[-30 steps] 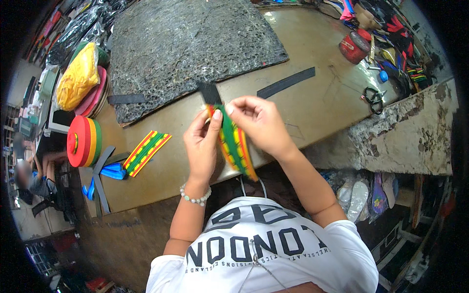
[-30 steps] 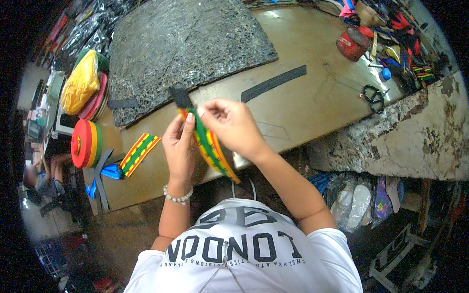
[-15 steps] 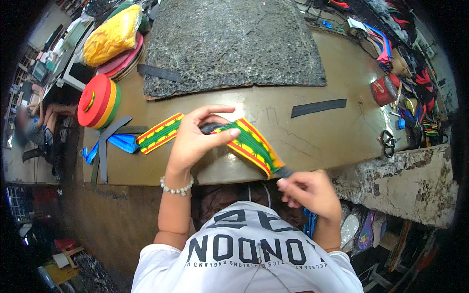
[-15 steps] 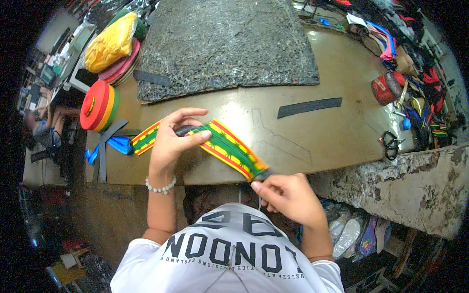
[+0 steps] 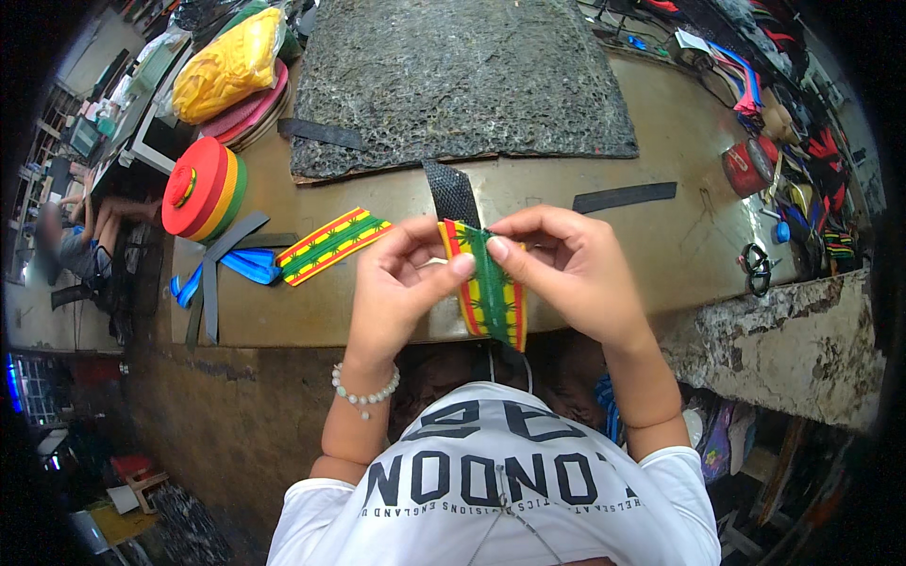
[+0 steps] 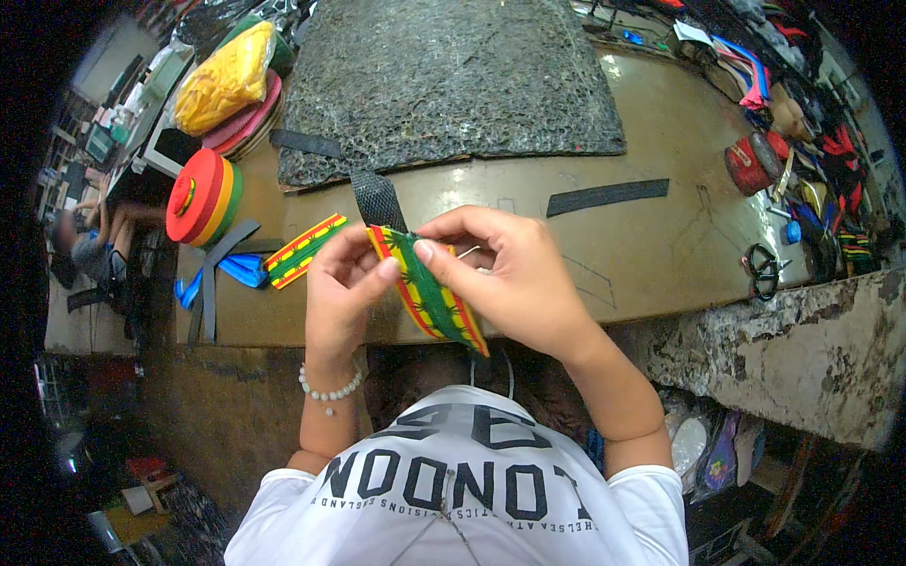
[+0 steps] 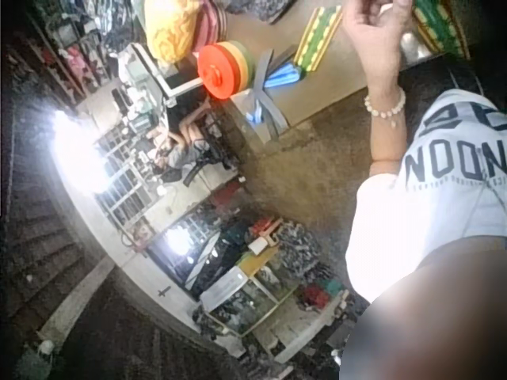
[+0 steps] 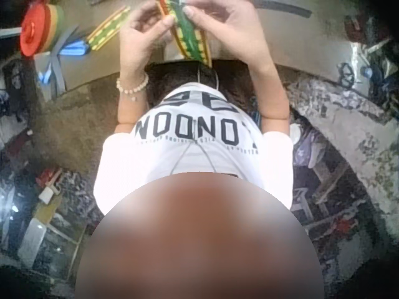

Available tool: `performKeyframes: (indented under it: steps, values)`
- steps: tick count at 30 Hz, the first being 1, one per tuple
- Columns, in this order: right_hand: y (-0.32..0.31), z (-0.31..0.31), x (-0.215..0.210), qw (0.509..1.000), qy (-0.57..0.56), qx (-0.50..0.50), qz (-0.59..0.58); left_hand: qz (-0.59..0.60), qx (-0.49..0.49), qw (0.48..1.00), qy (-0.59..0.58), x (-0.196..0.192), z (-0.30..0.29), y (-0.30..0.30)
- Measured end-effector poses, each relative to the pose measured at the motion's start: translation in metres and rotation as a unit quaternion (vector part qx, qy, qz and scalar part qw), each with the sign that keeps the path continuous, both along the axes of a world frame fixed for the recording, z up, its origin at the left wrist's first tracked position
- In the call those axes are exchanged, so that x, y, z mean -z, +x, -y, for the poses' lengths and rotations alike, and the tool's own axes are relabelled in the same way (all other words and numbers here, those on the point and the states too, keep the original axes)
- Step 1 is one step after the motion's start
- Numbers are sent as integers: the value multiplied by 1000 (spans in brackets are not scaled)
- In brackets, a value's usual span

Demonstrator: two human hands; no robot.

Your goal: The person aligns and layers multiple colorful fabric strips on a workbench, then places a black strip over them and folds the assembly. The person repeats this process with additional strips, creating layered fabric pieces.

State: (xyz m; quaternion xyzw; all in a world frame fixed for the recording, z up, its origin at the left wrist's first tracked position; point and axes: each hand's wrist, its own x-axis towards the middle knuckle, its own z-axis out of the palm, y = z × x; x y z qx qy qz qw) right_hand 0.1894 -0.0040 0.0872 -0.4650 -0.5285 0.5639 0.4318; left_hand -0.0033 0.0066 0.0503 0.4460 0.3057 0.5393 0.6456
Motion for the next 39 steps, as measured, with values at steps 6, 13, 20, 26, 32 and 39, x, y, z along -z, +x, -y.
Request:
performKeyframes:
  steps: [6,13,20,26,32,39]
  values:
    - [6,8,-8,998,36,-4,51,-85,-27,993,76,-1,9,11]
    - [13,8,-13,986,130,-13,104,-98,-45,988,114,-4,13,19]
    - [6,13,6,994,100,34,13,-125,-127,970,168,4,20,32]
    - [8,5,19,995,3,-3,-101,-184,-183,943,206,15,17,42]
    - [4,-1,37,996,71,43,-37,-211,-196,930,227,24,8,42]
    - [-1,-12,47,994,48,52,-78,-255,-165,925,227,29,-11,38]
